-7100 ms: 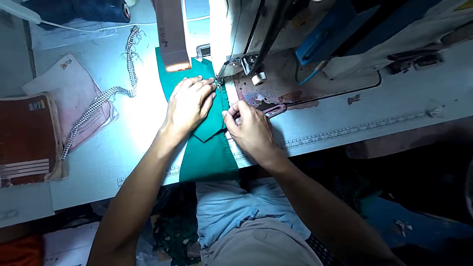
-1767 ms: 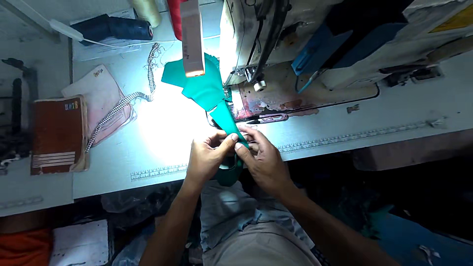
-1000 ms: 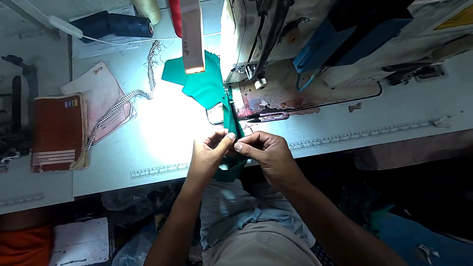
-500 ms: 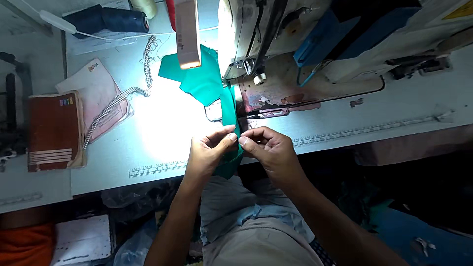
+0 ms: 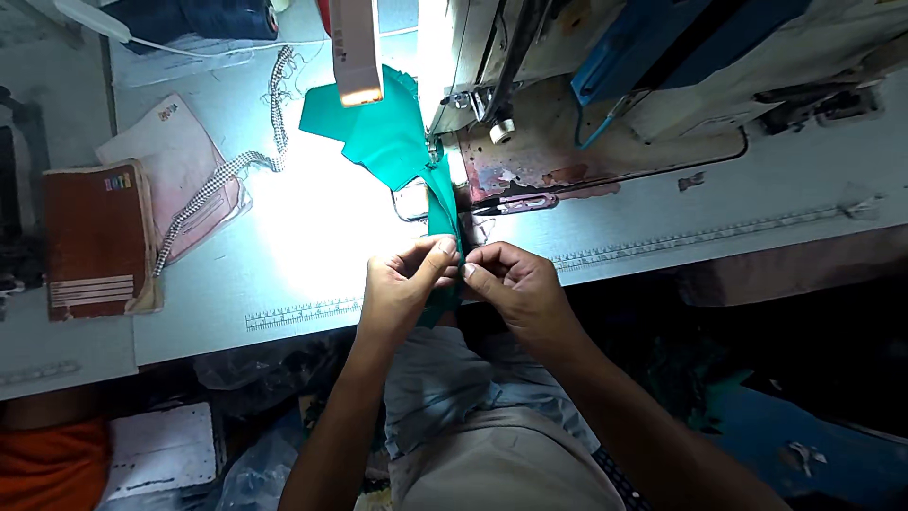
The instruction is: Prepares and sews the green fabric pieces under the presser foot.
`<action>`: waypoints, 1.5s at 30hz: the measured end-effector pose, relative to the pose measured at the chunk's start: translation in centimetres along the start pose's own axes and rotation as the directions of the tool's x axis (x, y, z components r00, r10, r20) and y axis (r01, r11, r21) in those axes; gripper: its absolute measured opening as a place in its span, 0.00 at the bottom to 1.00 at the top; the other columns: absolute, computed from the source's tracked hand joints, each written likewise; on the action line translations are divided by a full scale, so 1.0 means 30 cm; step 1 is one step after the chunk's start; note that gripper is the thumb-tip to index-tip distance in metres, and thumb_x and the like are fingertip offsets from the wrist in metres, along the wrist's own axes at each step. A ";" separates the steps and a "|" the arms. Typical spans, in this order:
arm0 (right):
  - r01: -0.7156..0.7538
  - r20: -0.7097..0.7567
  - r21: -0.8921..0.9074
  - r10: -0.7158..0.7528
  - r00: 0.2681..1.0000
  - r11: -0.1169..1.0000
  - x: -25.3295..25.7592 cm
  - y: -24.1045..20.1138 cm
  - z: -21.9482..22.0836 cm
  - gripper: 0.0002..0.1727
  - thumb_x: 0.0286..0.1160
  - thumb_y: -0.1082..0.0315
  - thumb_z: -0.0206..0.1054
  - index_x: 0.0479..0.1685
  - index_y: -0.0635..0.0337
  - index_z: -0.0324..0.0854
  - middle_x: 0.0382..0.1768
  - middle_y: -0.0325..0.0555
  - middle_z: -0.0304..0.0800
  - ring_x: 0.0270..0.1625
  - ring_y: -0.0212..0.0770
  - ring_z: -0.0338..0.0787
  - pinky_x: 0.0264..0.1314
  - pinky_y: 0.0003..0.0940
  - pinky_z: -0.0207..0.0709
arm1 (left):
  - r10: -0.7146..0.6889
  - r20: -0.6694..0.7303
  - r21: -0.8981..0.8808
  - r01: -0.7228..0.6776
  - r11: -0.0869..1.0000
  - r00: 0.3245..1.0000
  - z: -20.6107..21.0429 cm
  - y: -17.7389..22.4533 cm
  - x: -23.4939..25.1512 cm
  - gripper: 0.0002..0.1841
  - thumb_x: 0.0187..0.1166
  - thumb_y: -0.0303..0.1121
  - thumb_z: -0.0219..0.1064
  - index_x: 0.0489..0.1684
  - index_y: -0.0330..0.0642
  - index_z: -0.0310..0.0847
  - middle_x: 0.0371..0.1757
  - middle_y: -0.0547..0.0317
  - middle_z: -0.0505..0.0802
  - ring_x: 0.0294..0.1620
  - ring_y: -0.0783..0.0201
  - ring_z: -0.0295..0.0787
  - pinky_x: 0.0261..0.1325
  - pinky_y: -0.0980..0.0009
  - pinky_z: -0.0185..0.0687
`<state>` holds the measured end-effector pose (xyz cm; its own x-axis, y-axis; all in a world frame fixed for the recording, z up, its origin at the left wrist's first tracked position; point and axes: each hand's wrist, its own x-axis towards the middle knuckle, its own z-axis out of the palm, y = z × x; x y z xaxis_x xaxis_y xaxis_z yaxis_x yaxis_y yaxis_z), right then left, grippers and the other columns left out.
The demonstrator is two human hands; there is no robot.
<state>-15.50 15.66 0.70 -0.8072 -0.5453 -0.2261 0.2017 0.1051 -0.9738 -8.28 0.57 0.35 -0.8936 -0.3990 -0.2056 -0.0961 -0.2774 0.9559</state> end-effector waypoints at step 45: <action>0.188 0.048 -0.687 -0.214 0.976 0.702 0.107 0.030 0.001 0.15 0.89 0.63 0.59 0.66 0.56 0.83 0.47 0.40 0.95 0.44 0.30 0.94 0.50 0.30 0.90 | 0.271 0.175 0.955 -0.230 0.186 0.947 -0.031 -0.057 0.083 0.20 0.79 0.53 0.64 0.51 0.46 0.87 0.39 0.56 0.88 0.45 0.52 0.85 0.43 0.54 0.76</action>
<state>-17.90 13.98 -0.90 -0.8042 -0.5943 -0.0109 -0.3911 0.5428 -0.7432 -9.93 -0.76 -2.00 -0.9486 -0.3001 0.1009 -0.2317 0.8751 0.4248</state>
